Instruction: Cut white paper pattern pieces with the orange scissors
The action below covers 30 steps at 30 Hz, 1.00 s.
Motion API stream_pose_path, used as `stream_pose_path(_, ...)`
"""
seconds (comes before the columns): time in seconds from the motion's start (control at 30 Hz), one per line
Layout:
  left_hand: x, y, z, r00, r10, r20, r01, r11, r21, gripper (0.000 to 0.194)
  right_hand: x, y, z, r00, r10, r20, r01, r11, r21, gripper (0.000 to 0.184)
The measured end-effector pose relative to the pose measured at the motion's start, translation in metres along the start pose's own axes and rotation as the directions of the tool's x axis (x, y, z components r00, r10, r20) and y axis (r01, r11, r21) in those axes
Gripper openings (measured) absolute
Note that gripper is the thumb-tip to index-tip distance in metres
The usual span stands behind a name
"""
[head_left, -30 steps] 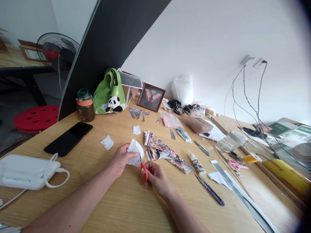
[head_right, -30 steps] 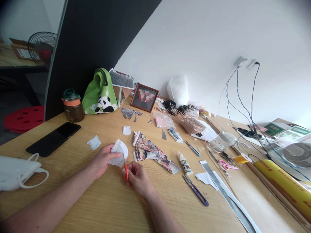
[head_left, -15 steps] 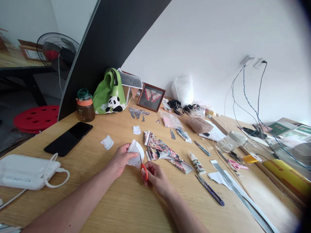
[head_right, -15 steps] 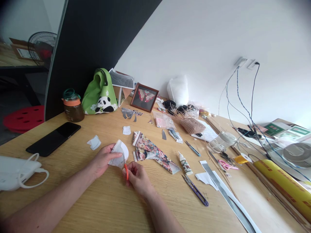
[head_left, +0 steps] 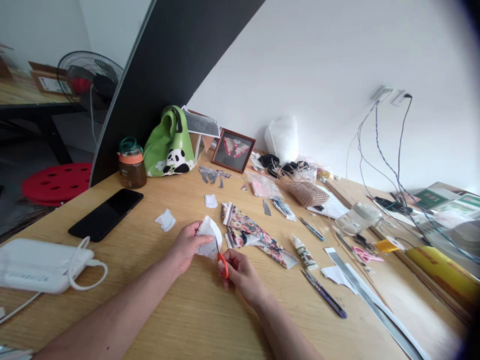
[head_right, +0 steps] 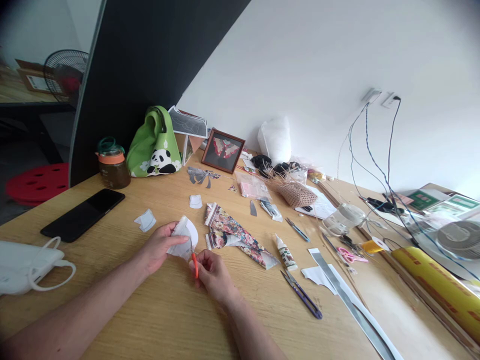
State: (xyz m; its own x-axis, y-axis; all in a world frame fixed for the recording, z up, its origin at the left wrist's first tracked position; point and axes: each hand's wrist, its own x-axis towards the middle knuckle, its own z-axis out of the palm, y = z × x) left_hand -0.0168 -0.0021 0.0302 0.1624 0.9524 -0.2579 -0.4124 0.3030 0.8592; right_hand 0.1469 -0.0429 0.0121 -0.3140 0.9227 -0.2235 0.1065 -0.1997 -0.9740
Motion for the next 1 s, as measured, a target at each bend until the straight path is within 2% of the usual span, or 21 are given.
stream_pose_path(1.0, 0.0010, -0.0019, -0.0026, 1.000, 0.018, 0.013, -0.019, 0.998, 0.058, 0.030, -0.0002, -0.0005, 0.0000, 1.000, 0.009, -0.007, -0.009, 1.000, -0.014, 0.047)
